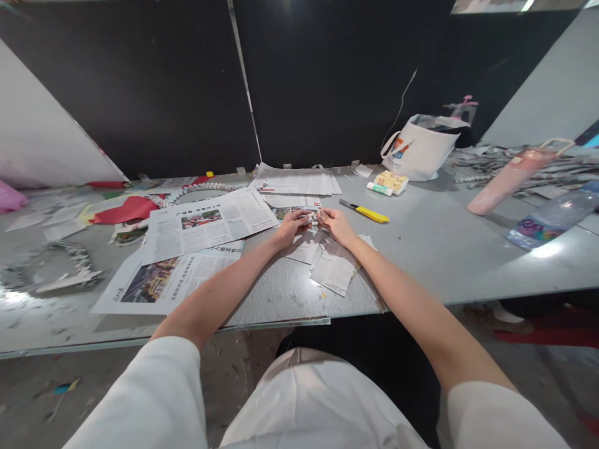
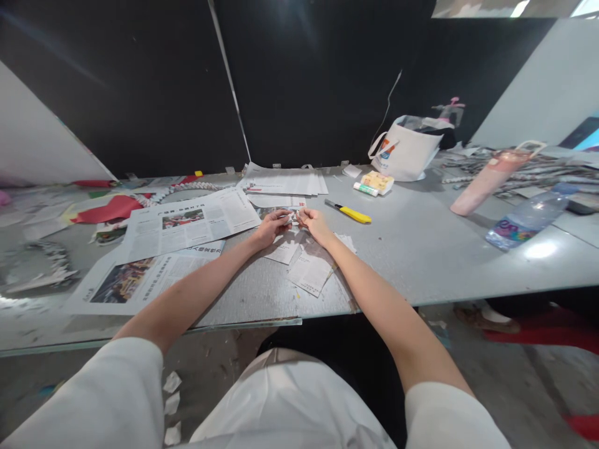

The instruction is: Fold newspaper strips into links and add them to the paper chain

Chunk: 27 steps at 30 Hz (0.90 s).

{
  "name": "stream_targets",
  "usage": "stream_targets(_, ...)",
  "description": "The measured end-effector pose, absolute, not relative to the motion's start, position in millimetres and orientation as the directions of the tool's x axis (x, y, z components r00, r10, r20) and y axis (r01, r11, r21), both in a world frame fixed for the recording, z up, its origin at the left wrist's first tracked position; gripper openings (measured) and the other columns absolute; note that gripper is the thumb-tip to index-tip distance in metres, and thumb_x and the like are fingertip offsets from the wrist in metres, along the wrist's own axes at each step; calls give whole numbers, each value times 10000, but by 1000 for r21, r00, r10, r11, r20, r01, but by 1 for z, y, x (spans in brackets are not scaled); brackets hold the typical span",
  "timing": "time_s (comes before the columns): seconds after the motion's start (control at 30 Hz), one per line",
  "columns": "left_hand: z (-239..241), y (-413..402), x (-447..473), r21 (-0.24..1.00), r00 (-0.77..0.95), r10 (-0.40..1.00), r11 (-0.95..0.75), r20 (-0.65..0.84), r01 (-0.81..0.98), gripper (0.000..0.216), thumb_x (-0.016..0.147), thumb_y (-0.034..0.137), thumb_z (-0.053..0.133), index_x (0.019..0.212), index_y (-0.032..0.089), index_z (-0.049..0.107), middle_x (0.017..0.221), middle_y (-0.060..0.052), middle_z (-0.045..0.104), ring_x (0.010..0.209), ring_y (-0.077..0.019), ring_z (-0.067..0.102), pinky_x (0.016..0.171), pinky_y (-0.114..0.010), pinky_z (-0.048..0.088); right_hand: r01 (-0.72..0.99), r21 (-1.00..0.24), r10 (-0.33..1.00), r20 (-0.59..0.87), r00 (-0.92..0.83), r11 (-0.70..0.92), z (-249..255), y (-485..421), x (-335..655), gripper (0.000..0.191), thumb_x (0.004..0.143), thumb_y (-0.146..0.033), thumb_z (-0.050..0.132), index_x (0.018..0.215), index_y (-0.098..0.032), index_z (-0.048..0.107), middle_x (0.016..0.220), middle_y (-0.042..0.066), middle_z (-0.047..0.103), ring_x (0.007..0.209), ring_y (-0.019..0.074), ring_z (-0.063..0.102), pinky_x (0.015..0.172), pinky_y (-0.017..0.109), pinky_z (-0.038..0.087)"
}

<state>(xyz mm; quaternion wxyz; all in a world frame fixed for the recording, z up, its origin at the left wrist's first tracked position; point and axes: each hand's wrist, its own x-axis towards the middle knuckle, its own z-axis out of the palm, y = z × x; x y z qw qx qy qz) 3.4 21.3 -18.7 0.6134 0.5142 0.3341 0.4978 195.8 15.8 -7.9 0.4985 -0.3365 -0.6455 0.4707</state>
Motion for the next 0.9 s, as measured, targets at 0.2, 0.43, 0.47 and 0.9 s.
stream_targets(0.2,-17,19,4,967,274,956,-35,106,-251,406,765,319,873,1118,160,751,848,-57,742,673,-136,645,644,-243,453,65,-913,901,384,-203,404,-7,18,196,556,833,-775,682,775,-230,596,722,16,596,722,198,555,748,349,522)
stream_targets(0.43,-15,17,4,975,290,950,-55,118,-216,428,762,301,861,1159,172,765,771,-31,717,662,-135,624,641,-237,435,172,-874,884,421,-202,455,-3,15,200,446,885,-655,678,770,-228,621,687,16,615,695,210,560,717,349,481)
stream_targets(0.47,-15,17,3,975,294,948,-60,122,-212,432,764,302,861,1165,176,765,766,-28,715,662,-135,621,642,-236,435,178,-871,883,423,-204,459,-2,14,200,445,887,-652,676,767,-227,619,687,16,615,693,209,558,717,349,478)
stream_targets(0.9,-15,18,7,965,235,953,-137,190,-225,481,762,423,901,1118,154,723,765,-6,697,631,-101,570,647,-243,443,114,-876,872,437,-219,468,-2,10,192,474,886,-698,656,812,-232,613,756,37,657,753,218,610,797,388,571)
